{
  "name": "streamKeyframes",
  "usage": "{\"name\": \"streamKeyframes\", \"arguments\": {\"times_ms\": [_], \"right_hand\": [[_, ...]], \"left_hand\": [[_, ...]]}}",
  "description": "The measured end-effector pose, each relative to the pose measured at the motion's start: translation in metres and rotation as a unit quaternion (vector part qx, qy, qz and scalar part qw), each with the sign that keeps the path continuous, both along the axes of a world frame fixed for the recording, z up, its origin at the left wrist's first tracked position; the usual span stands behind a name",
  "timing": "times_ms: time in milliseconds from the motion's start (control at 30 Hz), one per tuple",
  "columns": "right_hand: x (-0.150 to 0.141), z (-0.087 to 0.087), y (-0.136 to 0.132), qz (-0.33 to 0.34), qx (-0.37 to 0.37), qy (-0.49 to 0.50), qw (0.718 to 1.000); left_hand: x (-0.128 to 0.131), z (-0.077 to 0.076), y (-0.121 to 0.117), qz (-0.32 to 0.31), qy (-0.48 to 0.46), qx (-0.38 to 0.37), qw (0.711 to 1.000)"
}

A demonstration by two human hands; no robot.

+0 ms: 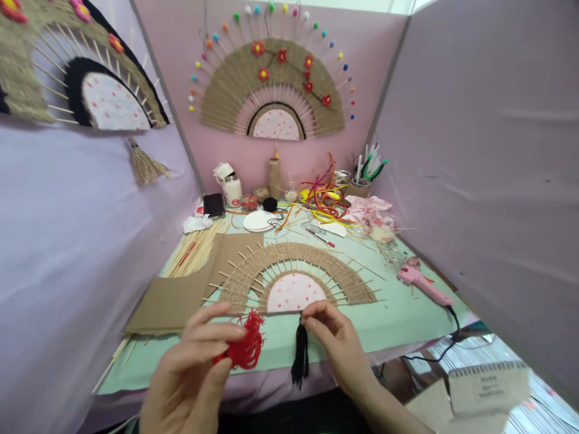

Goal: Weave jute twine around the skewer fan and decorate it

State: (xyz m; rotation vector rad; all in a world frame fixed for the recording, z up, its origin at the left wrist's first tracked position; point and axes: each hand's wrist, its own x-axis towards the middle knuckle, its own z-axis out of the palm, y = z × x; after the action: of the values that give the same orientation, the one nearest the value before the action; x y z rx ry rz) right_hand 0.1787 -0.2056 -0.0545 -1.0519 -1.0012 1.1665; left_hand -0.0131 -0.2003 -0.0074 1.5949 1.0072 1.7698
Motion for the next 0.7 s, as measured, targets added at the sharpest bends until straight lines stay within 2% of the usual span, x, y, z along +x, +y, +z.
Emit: {"name": "streamKeyframes", "arguments": {"times_ms": [33,133,233,367,533,700], "right_hand": [[0.000,0.004,-0.002,-0.012,0.046,-0.047,0.998],[-0.003,0.016,-0.011,0.014,0.190,-0.153,0.970],[-0.006,0.025,-0.016,0.073,0.254,-0.244,0.933],[-0.004,0.031,-0.017,0.140,0.205,-0.286,0.926],[0.003,0.028,-0.013,0.215,0.145,-0.247,0.934],[0.008,0.026,-0.009,0.234,0.101,-0.224,0.941]], "left_hand": [[0.000,-0.001,-0.002,-0.054,0.042,-0.003,0.998],[0.010,-0.017,-0.005,-0.171,0.119,-0.121,0.971],[0.022,-0.034,-0.004,-0.218,0.078,-0.232,0.945],[0.026,-0.035,-0.005,-0.273,0.042,-0.312,0.909],[0.026,-0.028,-0.006,-0.320,-0.020,-0.331,0.888],[0.028,-0.035,-0.003,-0.386,-0.065,-0.343,0.854]]}}
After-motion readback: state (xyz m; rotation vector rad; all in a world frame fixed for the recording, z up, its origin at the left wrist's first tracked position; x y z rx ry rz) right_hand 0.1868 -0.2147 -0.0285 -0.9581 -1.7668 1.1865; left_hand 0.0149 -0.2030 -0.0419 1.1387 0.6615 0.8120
